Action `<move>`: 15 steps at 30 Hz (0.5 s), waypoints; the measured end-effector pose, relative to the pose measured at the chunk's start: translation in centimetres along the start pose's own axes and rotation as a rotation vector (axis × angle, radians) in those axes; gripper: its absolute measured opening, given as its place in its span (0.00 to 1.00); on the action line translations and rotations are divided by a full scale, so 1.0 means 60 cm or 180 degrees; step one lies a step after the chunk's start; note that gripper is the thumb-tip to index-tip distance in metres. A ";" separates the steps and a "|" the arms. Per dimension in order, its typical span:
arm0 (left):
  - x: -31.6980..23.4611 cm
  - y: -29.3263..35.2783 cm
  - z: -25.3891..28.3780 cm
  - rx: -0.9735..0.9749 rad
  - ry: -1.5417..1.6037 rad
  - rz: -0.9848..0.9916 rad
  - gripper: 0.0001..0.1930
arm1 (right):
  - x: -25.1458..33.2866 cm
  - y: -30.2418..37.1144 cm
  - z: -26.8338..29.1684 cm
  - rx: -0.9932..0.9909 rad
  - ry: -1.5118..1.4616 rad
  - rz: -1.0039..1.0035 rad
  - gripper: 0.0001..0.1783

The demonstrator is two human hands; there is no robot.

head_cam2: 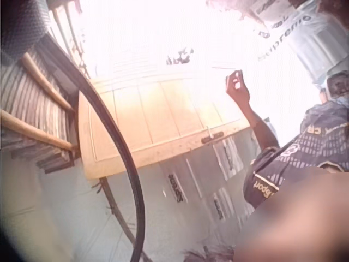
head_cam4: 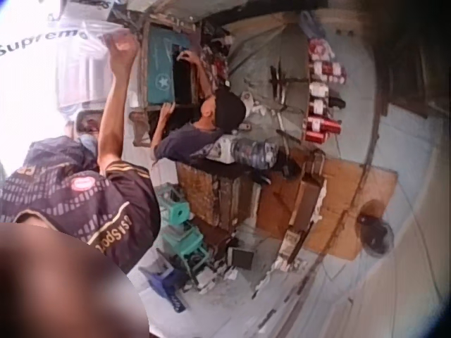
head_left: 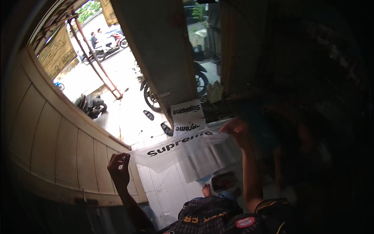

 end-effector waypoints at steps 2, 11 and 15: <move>0.013 -0.006 -0.049 0.0104 0.0457 0.0236 0.07 | 0.046 0.045 0.038 -0.0179 0.0246 0.0007 0.07; -0.218 -0.060 -0.306 0.1061 0.1706 -0.0570 0.09 | 0.252 0.490 0.200 -0.2253 0.1199 0.0076 0.12; -0.391 -0.005 -0.373 0.1332 0.2393 -0.0521 0.10 | 0.371 0.693 0.226 -0.3063 0.1197 0.0105 0.09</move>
Point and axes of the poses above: each hand's wrist, its own y-axis away from the middle knuckle, its own z-axis out of the back of the hand, x = y × z, the point moved 10 cm from there along -y, towards the middle knuckle, and after that the axes turned 8 degrees about -z, right-handed, at the moved point
